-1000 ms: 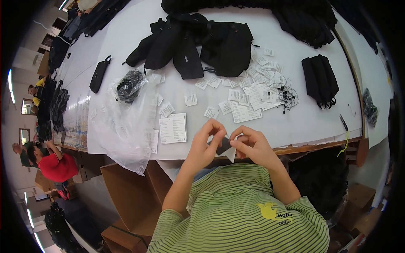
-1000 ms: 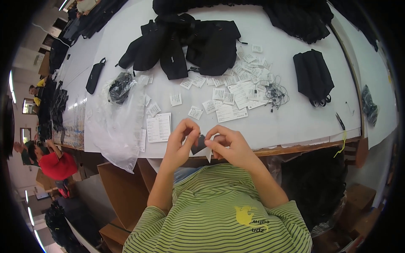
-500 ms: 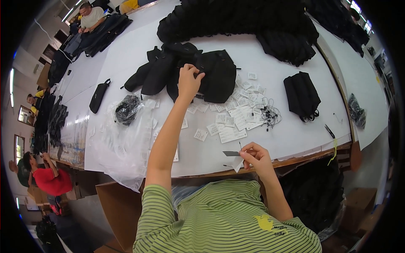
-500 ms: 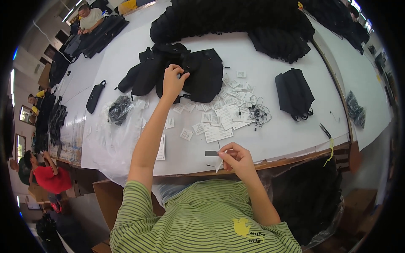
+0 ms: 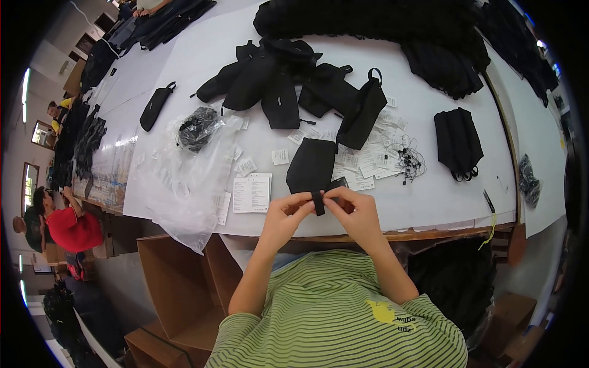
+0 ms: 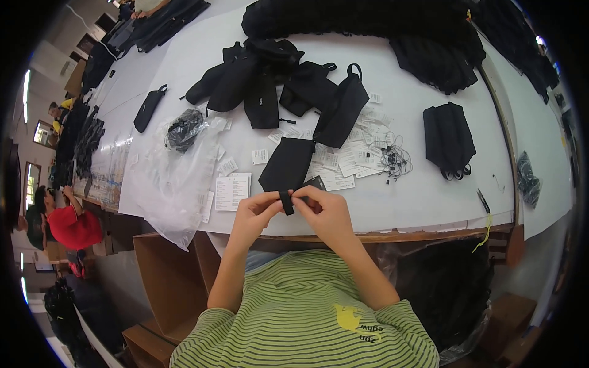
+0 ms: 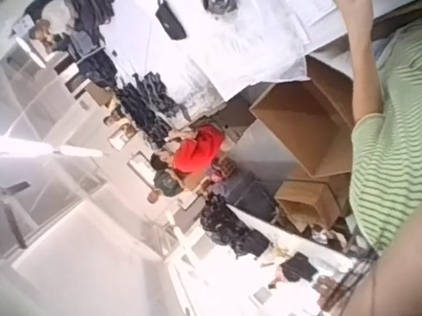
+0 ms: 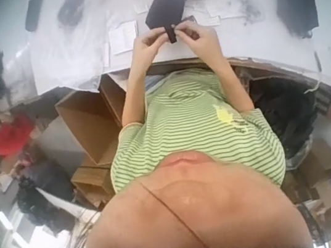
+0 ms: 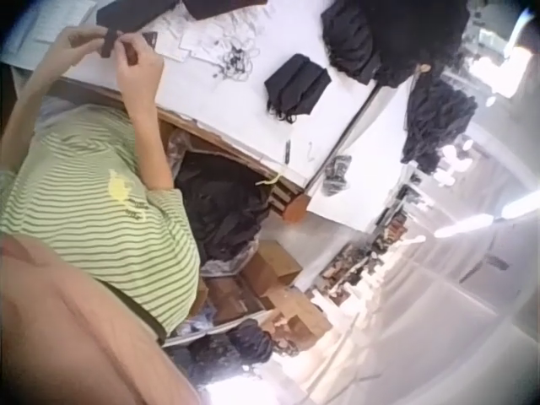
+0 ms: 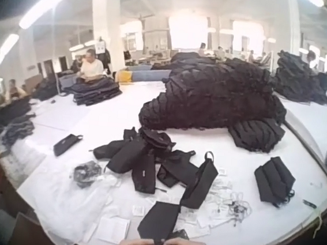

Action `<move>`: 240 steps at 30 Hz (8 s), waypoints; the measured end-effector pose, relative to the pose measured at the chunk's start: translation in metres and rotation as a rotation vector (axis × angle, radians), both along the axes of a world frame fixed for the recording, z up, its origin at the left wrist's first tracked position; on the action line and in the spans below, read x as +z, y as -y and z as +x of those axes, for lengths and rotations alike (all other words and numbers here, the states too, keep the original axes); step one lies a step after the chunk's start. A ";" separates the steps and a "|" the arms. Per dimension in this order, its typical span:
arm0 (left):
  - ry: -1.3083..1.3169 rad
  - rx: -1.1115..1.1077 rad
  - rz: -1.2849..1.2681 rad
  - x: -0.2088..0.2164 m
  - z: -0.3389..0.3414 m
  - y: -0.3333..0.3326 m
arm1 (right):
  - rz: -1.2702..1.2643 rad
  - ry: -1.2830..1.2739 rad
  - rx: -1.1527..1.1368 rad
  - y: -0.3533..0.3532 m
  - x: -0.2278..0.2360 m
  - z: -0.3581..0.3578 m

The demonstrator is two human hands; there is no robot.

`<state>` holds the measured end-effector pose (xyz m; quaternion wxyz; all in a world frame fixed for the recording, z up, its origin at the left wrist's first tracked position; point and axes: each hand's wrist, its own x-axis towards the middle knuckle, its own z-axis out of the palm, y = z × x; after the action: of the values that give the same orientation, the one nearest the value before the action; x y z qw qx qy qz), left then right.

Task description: Packing small black zipper pouches into larger shipping containers and attaching tags or labels to the pouches.

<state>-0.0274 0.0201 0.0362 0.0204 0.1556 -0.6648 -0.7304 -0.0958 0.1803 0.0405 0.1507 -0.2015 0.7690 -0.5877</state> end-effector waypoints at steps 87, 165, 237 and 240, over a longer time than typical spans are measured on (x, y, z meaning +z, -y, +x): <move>-0.670 -0.322 -1.397 -0.024 0.000 0.081 | 0.356 -0.305 0.424 -0.054 -0.036 0.028; -0.176 -0.682 -0.755 -0.015 0.039 -0.020 | 0.247 0.025 0.049 -0.071 0.002 -0.031; -0.079 0.454 0.808 0.000 0.005 -0.031 | 0.076 0.019 -0.102 -0.028 -0.026 0.023; 0.028 0.224 0.663 -0.005 0.011 -0.029 | -0.028 -0.161 -0.015 -0.026 -0.017 -0.002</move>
<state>-0.0161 0.0489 0.0309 0.0400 0.2357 -0.3706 -0.8975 -0.0980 0.2064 0.0232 0.0813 -0.2446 0.7717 -0.5815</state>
